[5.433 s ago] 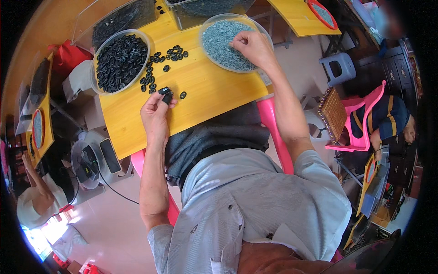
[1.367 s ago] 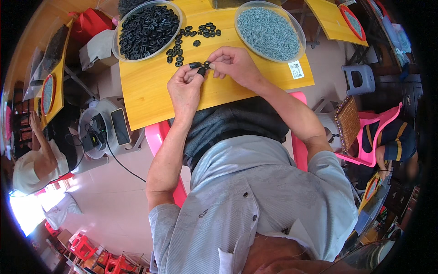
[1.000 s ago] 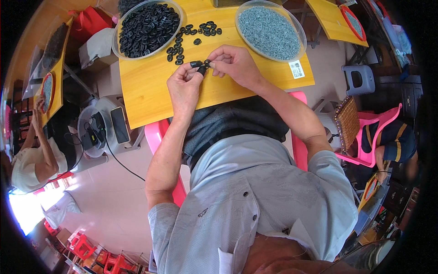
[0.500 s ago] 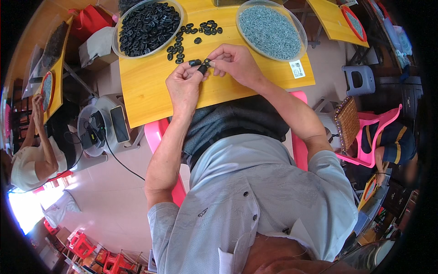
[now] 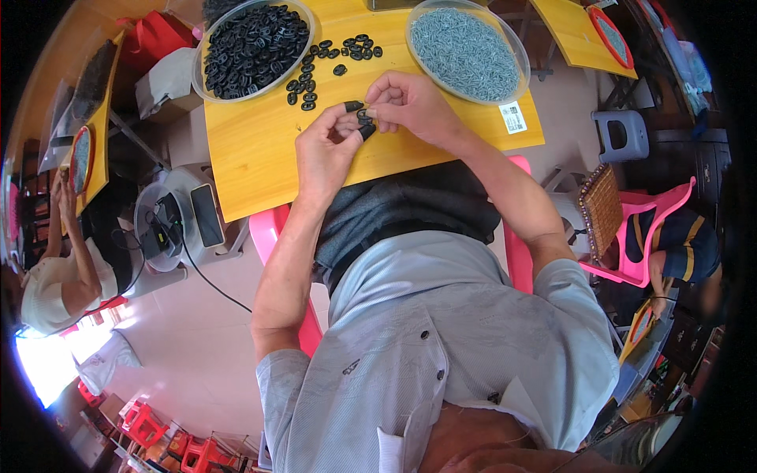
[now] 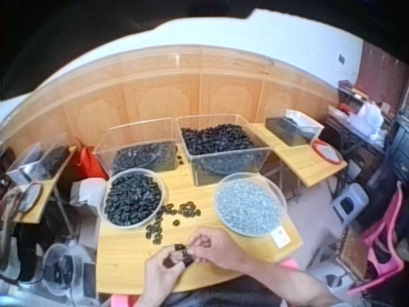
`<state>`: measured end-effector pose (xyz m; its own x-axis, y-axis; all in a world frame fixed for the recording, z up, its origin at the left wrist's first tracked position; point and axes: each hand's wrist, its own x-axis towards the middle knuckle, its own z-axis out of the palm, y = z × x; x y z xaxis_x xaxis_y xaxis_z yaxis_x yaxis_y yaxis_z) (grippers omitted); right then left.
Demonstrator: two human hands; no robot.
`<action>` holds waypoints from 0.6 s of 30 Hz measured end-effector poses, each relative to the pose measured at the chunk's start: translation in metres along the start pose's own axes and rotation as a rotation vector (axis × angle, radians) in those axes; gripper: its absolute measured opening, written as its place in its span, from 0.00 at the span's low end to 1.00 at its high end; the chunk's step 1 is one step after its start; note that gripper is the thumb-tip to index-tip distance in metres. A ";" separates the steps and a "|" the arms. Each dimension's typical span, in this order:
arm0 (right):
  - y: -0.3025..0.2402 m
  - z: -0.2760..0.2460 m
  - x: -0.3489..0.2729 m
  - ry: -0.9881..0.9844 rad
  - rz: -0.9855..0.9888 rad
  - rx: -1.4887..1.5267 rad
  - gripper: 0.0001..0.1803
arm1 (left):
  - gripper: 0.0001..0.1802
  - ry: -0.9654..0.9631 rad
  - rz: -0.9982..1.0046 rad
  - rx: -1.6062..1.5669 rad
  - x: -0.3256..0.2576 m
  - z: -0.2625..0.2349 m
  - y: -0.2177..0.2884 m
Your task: The person assembles small plastic fasteners by picking up components from the table and inserting small parts into the plastic pieces by hand.
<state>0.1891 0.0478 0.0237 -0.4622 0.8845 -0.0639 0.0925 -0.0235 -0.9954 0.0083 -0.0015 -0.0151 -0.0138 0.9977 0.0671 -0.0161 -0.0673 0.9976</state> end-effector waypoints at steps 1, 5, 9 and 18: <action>0.000 -0.001 0.000 -0.001 0.001 0.000 0.07 | 0.16 -0.042 0.041 0.046 0.001 0.000 0.001; 0.003 -0.004 0.000 -0.060 0.032 0.024 0.06 | 0.16 -0.046 0.138 0.257 0.000 -0.003 0.009; 0.004 -0.005 0.000 -0.106 0.066 -0.018 0.05 | 0.14 -0.086 0.200 0.460 -0.005 -0.004 0.018; 0.003 -0.003 0.001 -0.120 0.100 0.031 0.04 | 0.10 -0.084 0.233 0.533 -0.004 -0.007 0.013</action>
<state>0.1915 0.0496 0.0212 -0.5540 0.8152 -0.1688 0.1170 -0.1246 -0.9853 0.0009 -0.0063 -0.0022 0.1226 0.9564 0.2651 0.4829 -0.2908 0.8260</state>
